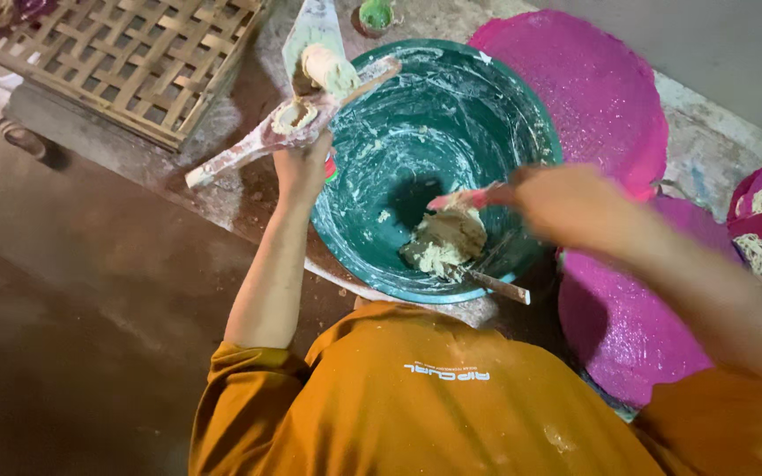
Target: The person uses a manual noodle press to extrude dough into spiral shapes onto a pink mat placed on a perforated tray. They repeatedly load dough into the press, extrude spirals, and then stack the filled trays into a steamer.
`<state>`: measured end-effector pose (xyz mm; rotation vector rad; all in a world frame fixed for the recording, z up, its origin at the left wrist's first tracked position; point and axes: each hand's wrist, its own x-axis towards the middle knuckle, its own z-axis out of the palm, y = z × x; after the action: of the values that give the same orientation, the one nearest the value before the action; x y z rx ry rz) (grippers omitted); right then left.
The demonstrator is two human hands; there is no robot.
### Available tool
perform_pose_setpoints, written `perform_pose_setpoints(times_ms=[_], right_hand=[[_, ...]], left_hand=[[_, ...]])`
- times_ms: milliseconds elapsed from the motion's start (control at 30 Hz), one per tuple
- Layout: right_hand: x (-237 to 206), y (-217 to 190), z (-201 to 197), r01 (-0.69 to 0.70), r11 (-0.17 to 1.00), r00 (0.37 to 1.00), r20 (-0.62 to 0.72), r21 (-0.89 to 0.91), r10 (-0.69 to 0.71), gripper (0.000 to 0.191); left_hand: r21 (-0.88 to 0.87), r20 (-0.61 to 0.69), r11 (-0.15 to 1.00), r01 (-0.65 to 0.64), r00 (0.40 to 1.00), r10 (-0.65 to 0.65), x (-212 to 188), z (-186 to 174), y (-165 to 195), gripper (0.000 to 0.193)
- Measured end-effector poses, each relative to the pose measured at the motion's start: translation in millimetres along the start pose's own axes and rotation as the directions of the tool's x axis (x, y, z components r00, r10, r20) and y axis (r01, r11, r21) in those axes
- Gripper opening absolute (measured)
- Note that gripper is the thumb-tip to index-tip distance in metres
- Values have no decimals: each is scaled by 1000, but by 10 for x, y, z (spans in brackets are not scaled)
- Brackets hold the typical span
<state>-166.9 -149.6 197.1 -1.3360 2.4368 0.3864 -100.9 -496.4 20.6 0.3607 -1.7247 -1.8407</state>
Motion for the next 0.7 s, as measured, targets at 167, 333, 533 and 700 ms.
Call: perform_pose_setpoints(times_ms=[167, 333, 533, 700], right_hand=[[529, -24, 262, -55, 998, 964, 262, 41, 42, 34], [1287, 203, 191, -10, 998, 983, 184, 59, -1, 30], [1974, -345, 469, 257, 947, 943, 263, -191, -203, 24], [1374, -160, 482, 303, 934, 943, 202, -191, -265, 21]], left_hand=[[-23, 1, 1000, -15, 1000, 15, -6, 18, 72, 31], [-67, -8, 998, 17, 1000, -17, -7, 22, 132, 29], [-138, -26, 990, 29, 999, -33, 22, 20, 103, 29], [-180, -26, 980, 82, 996, -88, -3, -2, 11, 28]])
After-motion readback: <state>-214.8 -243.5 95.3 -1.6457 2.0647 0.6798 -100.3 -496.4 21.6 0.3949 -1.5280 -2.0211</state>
